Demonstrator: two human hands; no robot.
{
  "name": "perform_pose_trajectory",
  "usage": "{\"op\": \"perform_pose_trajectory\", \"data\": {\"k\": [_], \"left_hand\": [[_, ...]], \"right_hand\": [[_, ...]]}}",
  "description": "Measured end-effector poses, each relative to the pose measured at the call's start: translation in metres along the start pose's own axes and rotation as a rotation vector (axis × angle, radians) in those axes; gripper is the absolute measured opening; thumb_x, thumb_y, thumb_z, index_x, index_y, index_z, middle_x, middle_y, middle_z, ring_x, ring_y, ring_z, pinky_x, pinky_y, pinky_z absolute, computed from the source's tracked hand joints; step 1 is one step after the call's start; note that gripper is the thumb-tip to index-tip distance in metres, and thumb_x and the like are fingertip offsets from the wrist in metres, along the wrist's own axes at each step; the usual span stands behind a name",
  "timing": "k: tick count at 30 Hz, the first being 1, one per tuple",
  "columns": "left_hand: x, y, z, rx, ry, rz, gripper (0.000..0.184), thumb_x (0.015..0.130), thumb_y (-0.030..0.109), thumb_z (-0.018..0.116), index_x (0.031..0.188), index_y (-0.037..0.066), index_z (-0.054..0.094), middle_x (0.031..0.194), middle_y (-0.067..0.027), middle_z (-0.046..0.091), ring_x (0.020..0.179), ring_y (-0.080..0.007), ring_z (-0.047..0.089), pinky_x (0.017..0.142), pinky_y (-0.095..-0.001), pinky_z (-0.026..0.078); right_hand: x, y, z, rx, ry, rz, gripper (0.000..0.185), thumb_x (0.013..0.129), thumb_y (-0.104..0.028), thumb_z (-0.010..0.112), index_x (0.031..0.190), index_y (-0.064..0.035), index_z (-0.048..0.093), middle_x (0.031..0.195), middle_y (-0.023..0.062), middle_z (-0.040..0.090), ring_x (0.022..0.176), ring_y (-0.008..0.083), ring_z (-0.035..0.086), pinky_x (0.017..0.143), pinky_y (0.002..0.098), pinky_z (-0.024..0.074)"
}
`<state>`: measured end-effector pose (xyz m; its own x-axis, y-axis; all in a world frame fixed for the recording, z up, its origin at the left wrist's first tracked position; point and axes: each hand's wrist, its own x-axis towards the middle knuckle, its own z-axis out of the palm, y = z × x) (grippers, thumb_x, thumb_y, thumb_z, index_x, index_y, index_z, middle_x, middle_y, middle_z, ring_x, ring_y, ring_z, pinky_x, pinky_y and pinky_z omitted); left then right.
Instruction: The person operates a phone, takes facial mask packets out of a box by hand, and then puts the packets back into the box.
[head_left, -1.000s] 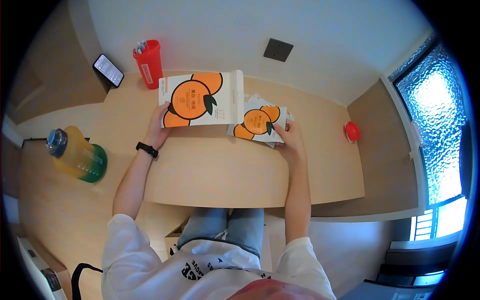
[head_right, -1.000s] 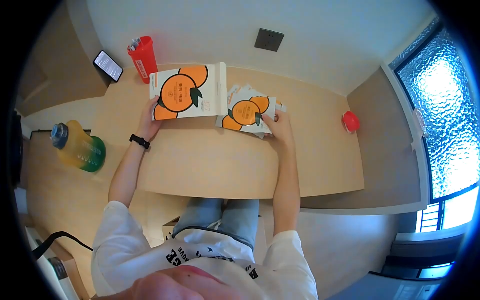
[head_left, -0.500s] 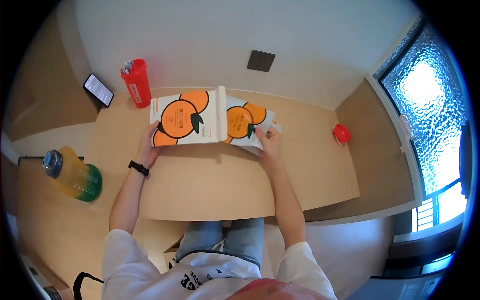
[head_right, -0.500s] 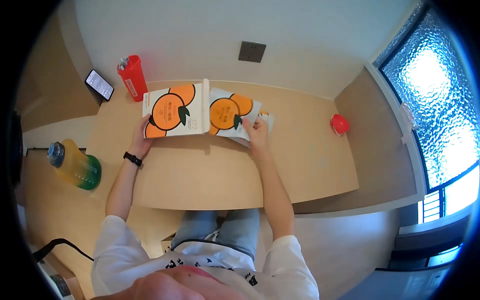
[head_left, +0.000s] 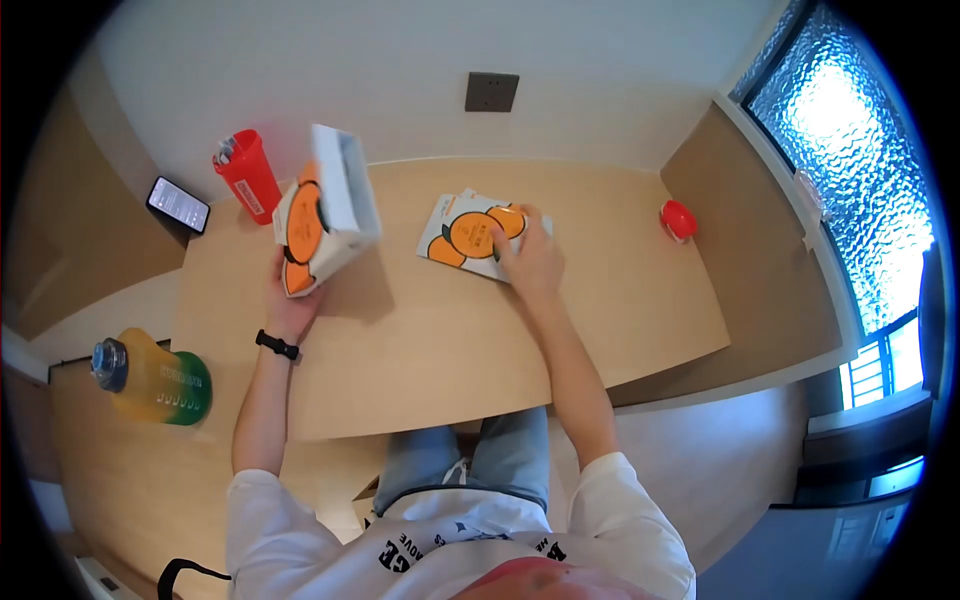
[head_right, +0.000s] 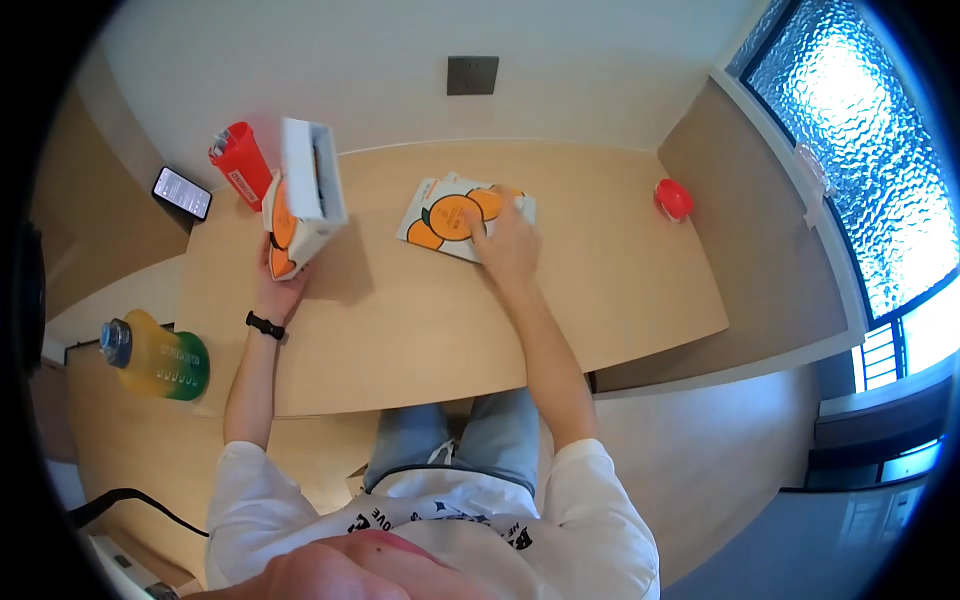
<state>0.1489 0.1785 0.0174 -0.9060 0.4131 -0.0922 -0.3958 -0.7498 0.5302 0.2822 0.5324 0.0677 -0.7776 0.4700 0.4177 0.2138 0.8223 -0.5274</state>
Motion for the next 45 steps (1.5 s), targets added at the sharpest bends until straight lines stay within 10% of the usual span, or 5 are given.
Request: {"op": "perform_pose_trajectory", "data": {"k": [8,14,18,27,45], "left_hand": [[0.0,0.004,0.009,0.125,0.084,0.001,0.052,0.101,0.041,0.049,0.144,0.012,0.042,0.142,-0.0085,0.053,0.129,-0.0251,0.05,0.107,-0.0441,0.04],[0.0,0.002,-0.002,0.147,0.01,-0.035,0.054,0.101,0.041,0.049,0.145,0.012,0.041,0.143,-0.0097,0.052,0.129,-0.0263,0.05,0.106,-0.0452,0.04],[-0.001,0.001,0.002,0.143,0.067,-0.037,0.054,0.101,0.041,0.048,0.145,0.011,0.04,0.144,-0.0105,0.051,0.129,-0.0272,0.049,0.108,-0.0459,0.039],[-0.005,0.001,0.013,0.16,0.056,-0.043,0.051,0.103,0.039,0.045,0.144,0.009,0.04,0.143,-0.01,0.051,0.129,-0.0256,0.05,0.108,-0.0441,0.04],[-0.004,-0.003,0.013,0.264,0.035,-0.039,0.047,0.101,0.039,0.049,0.138,0.009,0.047,0.134,-0.0064,0.059,0.122,-0.0204,0.056,0.103,-0.0387,0.044]], "right_hand": [[0.01,0.032,0.003,-0.208,-0.125,0.095,0.089,0.076,-0.047,0.079,0.145,-0.0073,0.038,0.077,0.0174,0.068,0.074,0.0333,0.068,0.062,0.0431,0.0524],[0.008,0.022,0.014,1.039,0.033,0.338,0.069,0.081,-0.011,0.078,0.139,-0.0023,0.043,0.089,0.0116,0.071,0.078,0.0207,0.07,0.061,0.0355,0.0546],[0.015,0.034,0.008,1.103,-0.417,0.48,0.032,0.088,-0.001,0.068,0.119,0.0006,0.058,0.098,0.0076,0.07,0.082,0.0154,0.069,0.064,0.0296,0.0577],[0.019,0.031,0.015,1.555,-0.059,0.416,0.023,0.093,-0.005,0.065,0.115,-0.0007,0.06,0.098,0.0067,0.07,0.082,0.0138,0.069,0.064,0.0269,0.058],[0.011,0.021,0.016,1.563,-0.332,0.255,0.023,0.095,-0.01,0.063,0.116,-0.0016,0.061,0.105,0.0041,0.069,0.087,0.0099,0.066,0.073,0.0238,0.0535]]}}
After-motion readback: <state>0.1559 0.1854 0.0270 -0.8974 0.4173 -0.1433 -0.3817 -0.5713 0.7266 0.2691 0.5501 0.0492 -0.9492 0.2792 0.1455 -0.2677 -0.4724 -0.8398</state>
